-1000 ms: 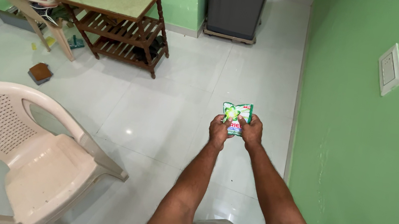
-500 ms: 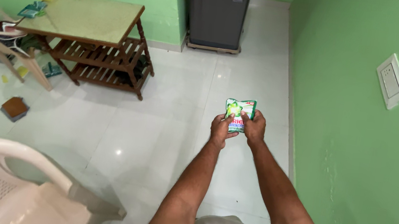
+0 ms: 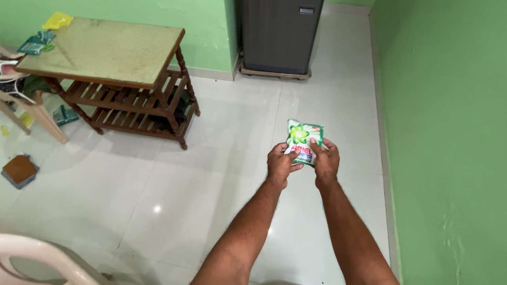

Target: The person retrieves a small green packet from a bathroom cabinet, walks through a hallway and a room with a washing machine, and places the packet on a bathroom shelf. The person then returns to the cabinet, picks up a pink-capped bottle, and places it on the same shelf.

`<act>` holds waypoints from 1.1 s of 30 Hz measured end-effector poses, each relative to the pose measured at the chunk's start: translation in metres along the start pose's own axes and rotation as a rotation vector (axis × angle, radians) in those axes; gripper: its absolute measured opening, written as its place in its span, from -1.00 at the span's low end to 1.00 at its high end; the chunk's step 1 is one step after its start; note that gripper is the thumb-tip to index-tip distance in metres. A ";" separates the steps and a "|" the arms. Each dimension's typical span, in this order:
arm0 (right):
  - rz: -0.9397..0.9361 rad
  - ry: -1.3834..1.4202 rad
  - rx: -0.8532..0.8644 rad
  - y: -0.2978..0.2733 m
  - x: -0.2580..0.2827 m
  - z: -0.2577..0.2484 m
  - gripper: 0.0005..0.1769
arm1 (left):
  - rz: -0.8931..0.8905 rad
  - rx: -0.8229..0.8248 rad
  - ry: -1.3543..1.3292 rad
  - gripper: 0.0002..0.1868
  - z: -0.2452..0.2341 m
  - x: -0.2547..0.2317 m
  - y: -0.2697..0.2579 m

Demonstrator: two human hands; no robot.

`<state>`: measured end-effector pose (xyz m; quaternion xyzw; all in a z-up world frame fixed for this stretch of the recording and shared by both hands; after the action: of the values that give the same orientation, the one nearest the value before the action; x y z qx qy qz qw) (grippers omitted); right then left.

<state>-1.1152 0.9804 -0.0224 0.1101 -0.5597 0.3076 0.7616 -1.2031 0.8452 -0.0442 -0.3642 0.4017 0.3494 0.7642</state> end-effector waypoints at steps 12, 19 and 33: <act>0.015 -0.096 0.103 0.099 0.007 0.002 -0.43 | -0.013 -0.069 -0.029 -0.48 0.029 -0.003 0.074; 0.016 -0.114 0.121 0.166 0.056 -0.009 -0.40 | 0.059 -0.081 -0.023 -0.50 0.093 -0.014 0.126; 0.135 -0.061 0.130 0.265 0.077 -0.073 -0.63 | 0.003 -0.147 -0.203 -0.14 0.186 0.023 0.168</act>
<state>-1.2001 1.2525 -0.0243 0.1307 -0.5675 0.3902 0.7131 -1.2647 1.0887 -0.0341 -0.3813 0.2963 0.4139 0.7717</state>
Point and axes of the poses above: each hand's wrist, its own y-axis towards the middle knuckle, its own z-axis out of the palm, x = y × z, the point moved 10 cm from there along y, towards the middle knuckle, and after that the axes turned 2 degrees about -x, right-handed, at the moved point
